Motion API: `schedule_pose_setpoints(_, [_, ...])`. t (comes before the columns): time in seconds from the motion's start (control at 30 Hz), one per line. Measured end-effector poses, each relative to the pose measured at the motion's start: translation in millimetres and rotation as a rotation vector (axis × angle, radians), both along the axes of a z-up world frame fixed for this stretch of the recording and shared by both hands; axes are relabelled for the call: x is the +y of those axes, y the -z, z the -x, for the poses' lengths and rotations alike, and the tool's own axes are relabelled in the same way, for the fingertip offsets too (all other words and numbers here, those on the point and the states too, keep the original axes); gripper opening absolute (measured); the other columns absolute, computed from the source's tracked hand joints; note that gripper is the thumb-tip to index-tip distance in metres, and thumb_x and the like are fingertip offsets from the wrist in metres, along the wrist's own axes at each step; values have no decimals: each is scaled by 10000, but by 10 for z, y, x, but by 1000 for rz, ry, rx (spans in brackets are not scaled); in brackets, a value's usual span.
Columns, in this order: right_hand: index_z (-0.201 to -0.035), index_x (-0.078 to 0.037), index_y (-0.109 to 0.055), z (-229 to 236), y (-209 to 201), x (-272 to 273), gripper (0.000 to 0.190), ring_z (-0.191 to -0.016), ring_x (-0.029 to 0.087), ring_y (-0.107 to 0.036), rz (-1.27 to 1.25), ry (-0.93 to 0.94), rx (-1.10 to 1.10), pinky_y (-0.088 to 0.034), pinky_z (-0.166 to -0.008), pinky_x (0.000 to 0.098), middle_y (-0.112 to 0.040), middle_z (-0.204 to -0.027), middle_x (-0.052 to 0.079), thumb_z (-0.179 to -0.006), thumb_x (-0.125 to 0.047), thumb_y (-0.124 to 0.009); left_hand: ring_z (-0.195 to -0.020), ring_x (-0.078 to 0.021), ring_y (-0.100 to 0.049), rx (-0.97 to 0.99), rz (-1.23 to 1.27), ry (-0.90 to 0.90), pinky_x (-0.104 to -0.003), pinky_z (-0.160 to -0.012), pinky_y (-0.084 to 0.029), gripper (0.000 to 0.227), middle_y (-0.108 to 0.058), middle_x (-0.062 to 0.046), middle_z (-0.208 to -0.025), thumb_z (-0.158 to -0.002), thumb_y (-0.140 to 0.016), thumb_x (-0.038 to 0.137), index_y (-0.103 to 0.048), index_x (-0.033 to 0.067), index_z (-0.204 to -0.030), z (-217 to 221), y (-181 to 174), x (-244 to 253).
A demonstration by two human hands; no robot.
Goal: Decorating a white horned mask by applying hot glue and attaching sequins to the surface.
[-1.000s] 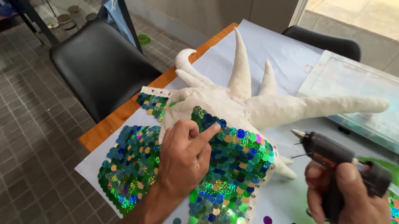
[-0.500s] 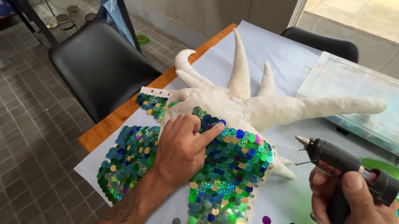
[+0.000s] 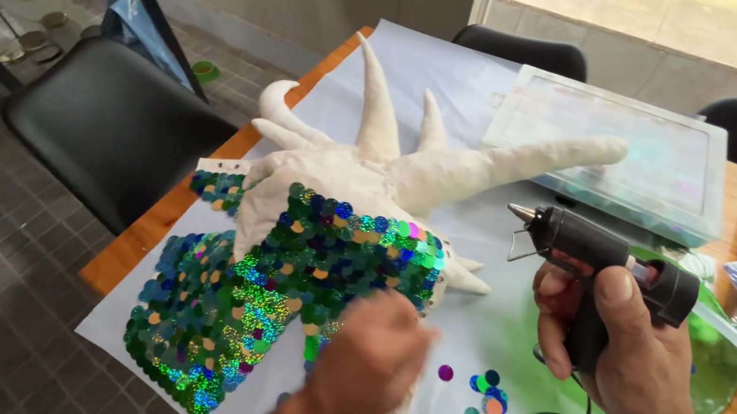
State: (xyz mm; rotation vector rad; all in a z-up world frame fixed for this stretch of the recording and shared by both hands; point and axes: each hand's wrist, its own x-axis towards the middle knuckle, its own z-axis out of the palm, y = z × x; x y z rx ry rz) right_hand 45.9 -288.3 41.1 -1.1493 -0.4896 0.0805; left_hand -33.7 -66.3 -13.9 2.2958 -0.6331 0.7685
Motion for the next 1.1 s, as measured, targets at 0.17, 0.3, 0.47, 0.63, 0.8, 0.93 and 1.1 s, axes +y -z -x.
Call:
schedule_pose_setpoints(0.17, [-1196,45,-567,54,-60,-29,503,-335,189,-468,-34,-20,-15,-327,-301,246,-618,-882,145,-1004,-415,-637,-823,-300,-577,376,-149,87,-465,-601,-497,152,-549,-76,-903,-839,-812,105,-724,105,-963,-48,526,-408])
schedule_pose_setpoints(0.3, [-1179,57,-595,70,-63,-59,481,-355,198,-496,-41,-55,-14,-367,-296,244,-647,-892,152,-1004,-387,-649,-888,-329,-606,501,-255,145,-505,-636,-494,289,-579,-96,-953,-860,-821,126,-763,129,-1144,-247,664,-556])
schedule_pose_setpoints(0.47, [-1181,74,-603,69,-66,-67,512,-339,196,-485,-34,-71,2,-336,-290,244,-652,-895,147,-993,-399,-645,-898,-322,-590,608,-389,163,-498,-677,-497,232,-554,-90,-953,-941,-721,203,-785,221,-1164,-426,556,-659])
schedule_pose_setpoints(0.63, [-1152,87,-606,80,-79,-67,482,-332,199,-485,-38,-50,-10,-333,-284,243,-657,-896,157,-994,-368,-632,-908,-336,-599,574,-425,188,-509,-681,-478,134,-568,-68,-914,-926,-719,259,-806,230,-1023,-486,640,-650])
schedule_pose_setpoints(0.8, [-1126,84,-622,60,-80,-55,488,-325,195,-477,-18,-61,-13,-335,-268,248,-654,-873,141,-989,-384,-633,-870,-284,-660,764,-196,147,-464,-732,-505,90,-638,-26,-997,-925,-720,219,-796,170,-927,-395,263,-517])
schedule_pose_setpoints(0.93, [-1155,80,-615,16,-33,-53,490,-307,200,-464,4,-54,38,-319,-275,260,-644,-874,141,-987,-381,-613,-771,-211,-663,542,60,116,-392,-654,-519,48,-640,10,-871,-856,-816,234,-824,201,-889,-259,142,-362])
schedule_pose_setpoints(1.1, [-809,68,-727,45,-204,127,434,-323,218,-469,637,214,277,-324,-390,313,-536,-425,166,-1017,-292,-605,-637,-55,-768,436,612,-38,-199,-607,-634,75,-815,-45,-710,-822,-813,105,-819,78,-893,2,-95,-92])
